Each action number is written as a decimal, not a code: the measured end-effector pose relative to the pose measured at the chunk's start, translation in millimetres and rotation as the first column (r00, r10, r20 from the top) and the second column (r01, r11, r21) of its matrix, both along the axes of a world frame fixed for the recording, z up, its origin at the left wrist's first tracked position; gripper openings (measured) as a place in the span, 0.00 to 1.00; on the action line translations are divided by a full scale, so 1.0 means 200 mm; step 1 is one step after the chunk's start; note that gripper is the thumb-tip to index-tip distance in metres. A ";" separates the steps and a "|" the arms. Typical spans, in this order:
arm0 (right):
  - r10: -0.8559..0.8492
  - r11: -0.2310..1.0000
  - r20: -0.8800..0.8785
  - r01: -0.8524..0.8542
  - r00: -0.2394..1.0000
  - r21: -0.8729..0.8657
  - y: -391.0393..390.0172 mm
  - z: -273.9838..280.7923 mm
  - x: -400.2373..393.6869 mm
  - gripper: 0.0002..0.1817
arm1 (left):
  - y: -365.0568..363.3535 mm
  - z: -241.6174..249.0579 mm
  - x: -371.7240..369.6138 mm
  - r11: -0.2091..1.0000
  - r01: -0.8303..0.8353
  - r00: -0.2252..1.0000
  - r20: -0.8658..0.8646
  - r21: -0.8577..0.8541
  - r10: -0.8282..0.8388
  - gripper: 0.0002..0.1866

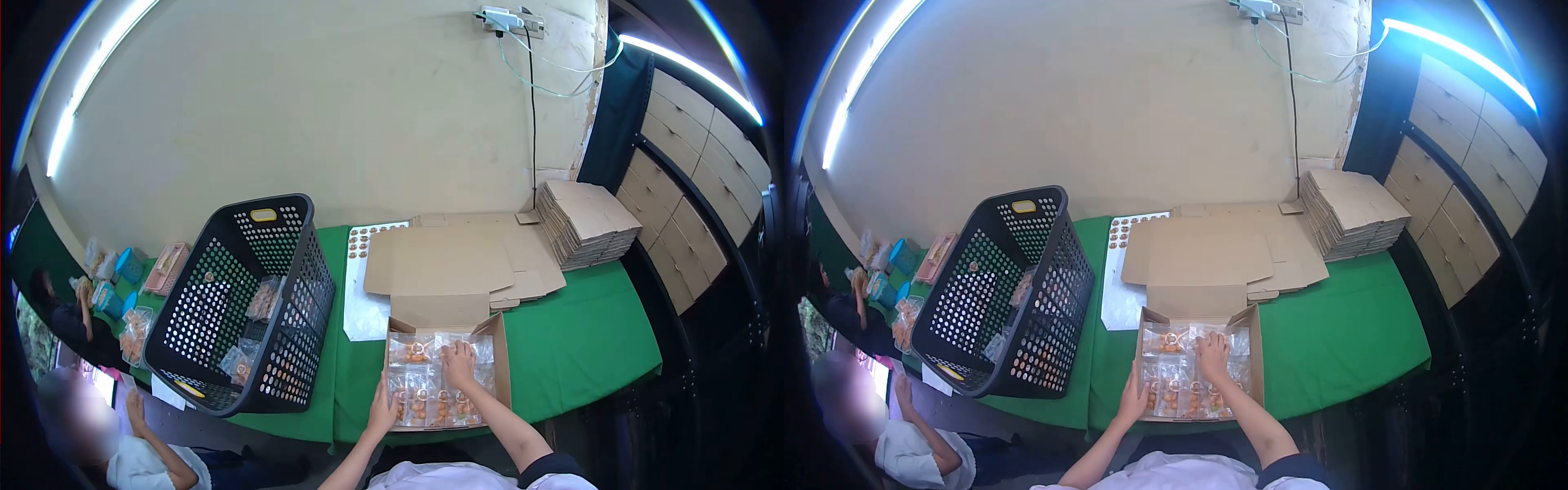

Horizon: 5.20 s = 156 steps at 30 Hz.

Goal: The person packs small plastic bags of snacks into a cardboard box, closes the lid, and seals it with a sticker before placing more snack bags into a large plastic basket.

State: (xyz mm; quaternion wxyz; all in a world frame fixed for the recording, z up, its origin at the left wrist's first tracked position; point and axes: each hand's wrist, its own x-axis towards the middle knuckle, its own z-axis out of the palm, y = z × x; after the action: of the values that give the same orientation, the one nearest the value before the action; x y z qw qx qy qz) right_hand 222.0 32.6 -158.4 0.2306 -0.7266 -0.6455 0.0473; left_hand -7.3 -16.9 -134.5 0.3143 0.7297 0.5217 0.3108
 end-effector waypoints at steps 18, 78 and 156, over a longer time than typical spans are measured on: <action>0.136 0.972 -0.132 -0.107 0.982 0.207 -0.04 0.29 0.20 0.15 | 0.11 -0.06 -0.05 0.950 -0.276 0.903 0.297 -0.148 0.309 0.23; -0.010 0.986 -0.931 0.159 0.365 0.052 0.09 0.39 0.63 0.17 | 0.74 0.08 -0.04 0.937 -0.065 0.759 0.593 -0.343 0.269 0.16; 0.410 0.910 0.191 -0.387 0.892 -0.147 -0.84 0.44 -0.03 0.41 | -0.24 0.11 -0.13 0.914 -0.069 0.943 0.274 -0.400 0.191 0.42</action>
State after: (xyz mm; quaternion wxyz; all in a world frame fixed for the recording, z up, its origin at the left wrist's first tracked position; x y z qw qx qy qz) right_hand 216.0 -135.1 -70.1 0.1053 -0.5906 -0.7987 0.0475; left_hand -32.6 -65.1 -112.9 0.5068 0.5597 0.5651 0.3324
